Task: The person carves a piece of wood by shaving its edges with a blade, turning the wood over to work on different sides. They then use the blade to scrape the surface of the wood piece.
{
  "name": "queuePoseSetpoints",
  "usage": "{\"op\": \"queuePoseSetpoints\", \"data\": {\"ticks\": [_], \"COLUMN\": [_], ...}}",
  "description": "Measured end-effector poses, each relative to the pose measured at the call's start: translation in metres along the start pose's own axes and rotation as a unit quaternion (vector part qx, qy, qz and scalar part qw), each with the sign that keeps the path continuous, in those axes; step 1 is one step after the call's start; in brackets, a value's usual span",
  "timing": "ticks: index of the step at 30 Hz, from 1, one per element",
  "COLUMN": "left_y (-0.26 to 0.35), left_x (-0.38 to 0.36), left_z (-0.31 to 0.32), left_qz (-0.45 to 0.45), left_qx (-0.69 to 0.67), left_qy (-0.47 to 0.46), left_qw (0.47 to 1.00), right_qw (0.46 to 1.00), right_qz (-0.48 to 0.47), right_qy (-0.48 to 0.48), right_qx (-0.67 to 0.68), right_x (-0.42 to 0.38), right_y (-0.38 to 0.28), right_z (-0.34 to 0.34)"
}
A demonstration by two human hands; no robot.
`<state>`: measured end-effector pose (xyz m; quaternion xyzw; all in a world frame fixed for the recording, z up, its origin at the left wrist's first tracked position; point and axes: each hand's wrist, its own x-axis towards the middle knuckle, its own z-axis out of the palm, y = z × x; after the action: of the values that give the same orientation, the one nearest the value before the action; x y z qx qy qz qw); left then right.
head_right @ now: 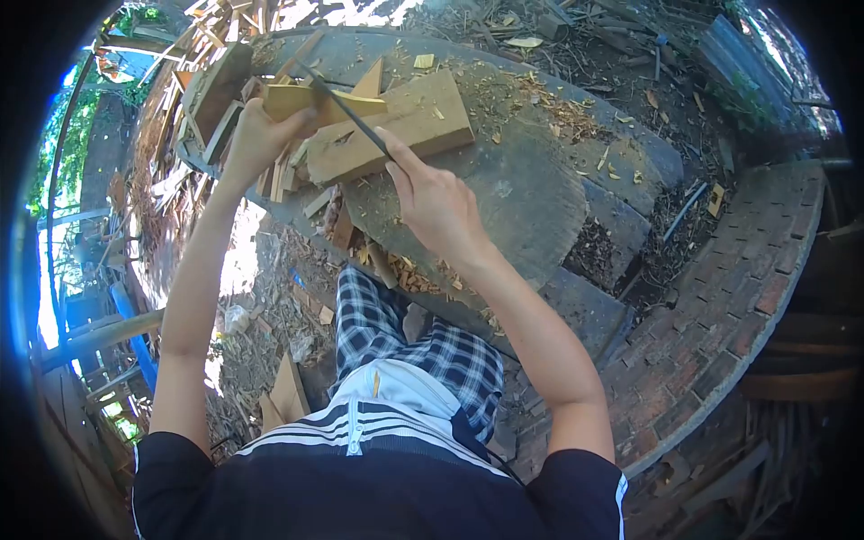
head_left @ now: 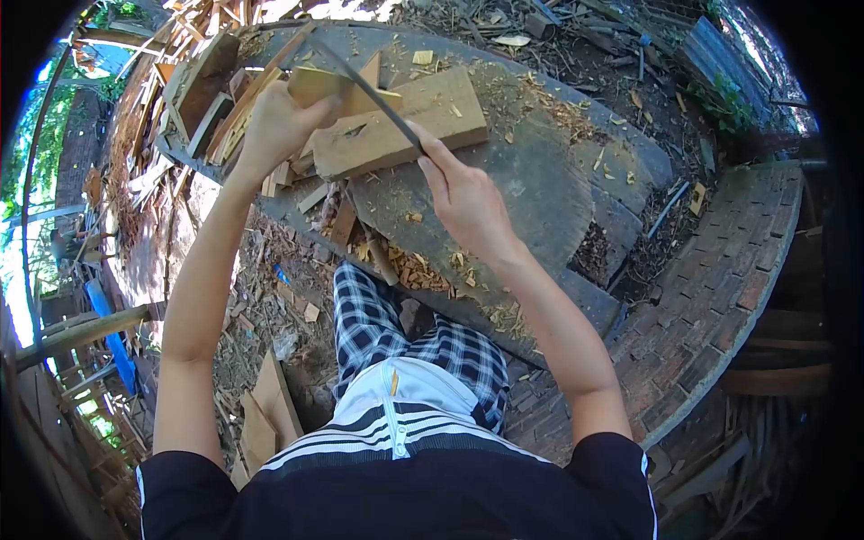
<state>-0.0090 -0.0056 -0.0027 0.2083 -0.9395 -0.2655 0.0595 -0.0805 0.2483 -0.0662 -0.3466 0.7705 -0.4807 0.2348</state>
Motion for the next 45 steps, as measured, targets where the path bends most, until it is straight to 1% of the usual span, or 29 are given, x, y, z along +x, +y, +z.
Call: {"op": "queuePoseSetpoints", "data": {"ticks": [2, 3, 6, 7, 9, 11, 14, 16, 18, 19, 20, 21, 22, 23, 24, 25, 26, 27, 28, 30, 31, 33, 34, 36, 37, 38, 40, 44, 45], "left_y": [-0.012, -0.008, -0.012, -0.012, -0.008, -0.005, -0.004, -0.003, 0.002, 0.01, 0.004, 0.006, 0.008, 0.008, 0.015, 0.019, 0.02, 0.017, 0.017, 0.021, 0.02, 0.012, 0.009, 0.009, 0.012, 0.016, 0.025, 0.021, 0.028], "left_x": [0.001, -0.003, -0.009, -0.009, -0.017, -0.019, -0.022, -0.021, -0.025, -0.029, -0.03, -0.029, -0.024, -0.026, -0.027, -0.025, -0.019, -0.018, -0.019, -0.019, -0.021, -0.017, -0.017, -0.01, -0.009, -0.01, -0.01, -0.005, -0.004], "left_z": [0.004, 0.003, 0.006, 0.009, 0.014, 0.011, 0.017, 0.018, 0.01, 0.012, 0.012, 0.014, 0.015, 0.015, 0.01, 0.008, 0.006, 0.004, 0.002, -0.002, -0.003, -0.001, 0.0, -0.001, -0.002, -0.005, -0.011, -0.011, -0.016], "left_qz": [-0.043, -0.048, -0.063, -0.044, -0.07, -0.088, -0.043, -0.025, -0.012, -0.001, 0.002, 0.018, 0.035, 0.025, 0.018, 0.051, 0.09, 0.064, 0.065, 0.024, 0.03, 0.108, 0.101, 0.076, 0.093, 0.094, 0.077, 0.1, 0.109], "left_qx": [-0.217, -0.239, -0.208, -0.208, -0.233, -0.257, -0.266, -0.239, -0.059, -0.087, -0.085, -0.043, -0.002, 0.018, 0.016, 0.025, 0.035, 0.043, 0.046, 0.068, 0.071, 0.111, 0.108, 0.025, 0.044, 0.045, 0.055, 0.054, 0.053], "left_qy": [0.007, 0.011, 0.018, 0.028, 0.04, 0.051, 0.044, 0.056, 0.03, 0.059, 0.064, 0.075, 0.087, 0.068, 0.056, 0.043, 0.038, 0.018, 0.017, -0.004, -0.002, 0.033, 0.021, -0.034, -0.039, -0.041, -0.053, -0.064, -0.076], "left_qw": [0.975, 0.97, 0.976, 0.977, 0.969, 0.961, 0.962, 0.969, 0.998, 0.994, 0.994, 0.996, 0.996, 0.997, 0.998, 0.997, 0.995, 0.997, 0.997, 0.997, 0.997, 0.987, 0.989, 0.996, 0.994, 0.994, 0.994, 0.991, 0.99], "right_qw": [0.999, 0.997, 0.998, 0.997, 0.995, 0.996, 0.996, 0.998, 0.999, 0.999, 0.997, 0.993, 0.993, 0.994, 0.994, 0.993, 0.997, 0.998, 0.999, 0.992, 0.992, 0.991, 0.991, 0.996, 0.998, 0.998, 0.992, 0.987, 0.994], "right_qz": [-0.014, -0.026, -0.031, -0.032, 0.082, 0.06, 0.027, 0.004, 0.022, 0.016, 0.038, 0.064, 0.062, 0.044, 0.037, 0.047, 0.017, -0.016, -0.017, 0.078, 0.076, 0.034, 0.044, 0.009, -0.007, -0.006, 0.07, 0.087, 0.06], "right_qy": [0.003, 0.002, 0.01, 0.006, -0.023, -0.012, 0.002, 0.006, -0.018, -0.016, -0.011, -0.002, 0.005, -0.004, -0.021, -0.027, -0.029, -0.029, -0.028, -0.051, -0.045, -0.03, -0.038, -0.052, -0.043, -0.042, -0.055, -0.068, -0.067], "right_qx": [-0.033, -0.07, -0.061, -0.065, -0.052, -0.071, -0.079, -0.067, -0.046, -0.046, -0.072, -0.097, -0.098, -0.104, -0.106, -0.104, -0.075, -0.045, -0.043, -0.09, -0.089, -0.124, -0.121, -0.069, -0.04, -0.038, -0.093, -0.113, -0.065], "right_x": [0.001, 0.003, -0.01, -0.01, -0.008, -0.006, -0.013, -0.018, -0.019, -0.014, -0.006, -0.001, 0.002, -0.001, -0.011, -0.02, -0.023, -0.024, -0.02, -0.006, -0.006, 0.001, -0.006, -0.018, -0.02, -0.016, 0.0, -0.006, -0.019], "right_y": [-0.014, -0.02, -0.025, -0.02, -0.004, 0.008, -0.005, -0.013, -0.013, -0.002, 0.019, 0.017, 0.014, 0.012, 0.002, -0.008, -0.018, -0.023, -0.016, 0.011, 0.016, 0.024, 0.009, -0.022, -0.021, -0.01, 0.014, 0.022, 0.006], "right_z": [-0.003, -0.004, -0.002, 0.001, 0.01, 0.011, 0.0, -0.004, -0.008, -0.006, -0.002, -0.005, -0.009, -0.013, -0.016, -0.018, -0.023, -0.025, -0.022, -0.017, -0.016, -0.017, -0.022, -0.034, -0.031, -0.027, -0.023, -0.029, -0.034]}}
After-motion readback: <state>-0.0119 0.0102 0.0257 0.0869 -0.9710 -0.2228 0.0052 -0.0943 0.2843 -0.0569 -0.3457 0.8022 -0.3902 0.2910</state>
